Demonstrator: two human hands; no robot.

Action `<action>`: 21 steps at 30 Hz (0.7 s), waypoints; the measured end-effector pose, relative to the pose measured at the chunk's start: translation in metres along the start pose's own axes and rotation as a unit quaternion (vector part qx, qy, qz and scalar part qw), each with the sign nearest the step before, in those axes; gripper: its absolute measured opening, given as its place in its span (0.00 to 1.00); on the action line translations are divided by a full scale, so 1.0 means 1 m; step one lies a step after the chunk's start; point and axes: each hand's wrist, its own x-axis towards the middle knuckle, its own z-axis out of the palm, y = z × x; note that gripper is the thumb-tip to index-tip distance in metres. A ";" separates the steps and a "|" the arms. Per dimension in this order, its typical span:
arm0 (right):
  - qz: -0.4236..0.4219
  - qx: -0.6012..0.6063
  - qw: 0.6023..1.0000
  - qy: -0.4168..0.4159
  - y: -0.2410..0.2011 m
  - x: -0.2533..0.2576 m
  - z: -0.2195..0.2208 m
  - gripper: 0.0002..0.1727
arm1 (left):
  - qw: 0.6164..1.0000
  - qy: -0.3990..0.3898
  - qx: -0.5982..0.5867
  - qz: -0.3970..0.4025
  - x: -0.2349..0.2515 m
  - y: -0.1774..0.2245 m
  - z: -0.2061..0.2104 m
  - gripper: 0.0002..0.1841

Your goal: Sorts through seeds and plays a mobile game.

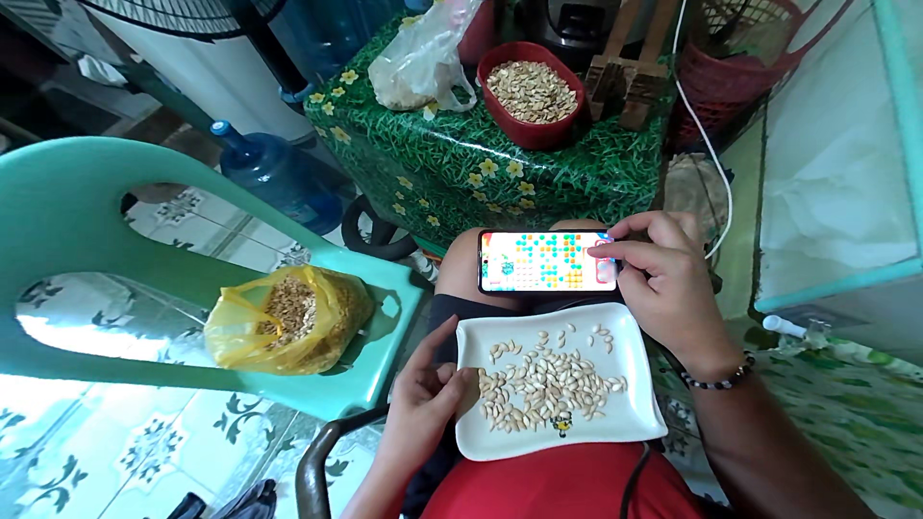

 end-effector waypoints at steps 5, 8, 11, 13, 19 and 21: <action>-0.004 -0.001 1.000 -0.005 -0.002 0.001 0.002 0.24 | 1.000 0.000 -0.004 0.001 0.000 0.000 0.000 0.33; -0.010 0.000 1.000 -0.019 -0.003 0.002 0.003 0.25 | 1.000 -0.002 -0.002 0.000 0.000 0.000 0.000 0.33; -0.014 0.006 0.999 -0.033 -0.005 0.001 0.006 0.25 | 1.000 -0.004 0.000 0.000 0.000 0.001 0.000 0.33; -0.015 0.004 0.999 -0.038 -0.007 0.002 0.007 0.24 | 1.000 -0.003 -0.002 0.000 0.000 0.001 0.000 0.33; -0.038 -0.021 0.998 -0.039 -0.006 0.003 0.010 0.24 | 1.000 -0.003 -0.002 -0.001 0.000 0.001 0.000 0.33; -0.033 -0.032 0.998 -0.034 -0.005 0.003 0.008 0.23 | 1.000 -0.002 0.000 0.000 0.000 0.001 0.000 0.33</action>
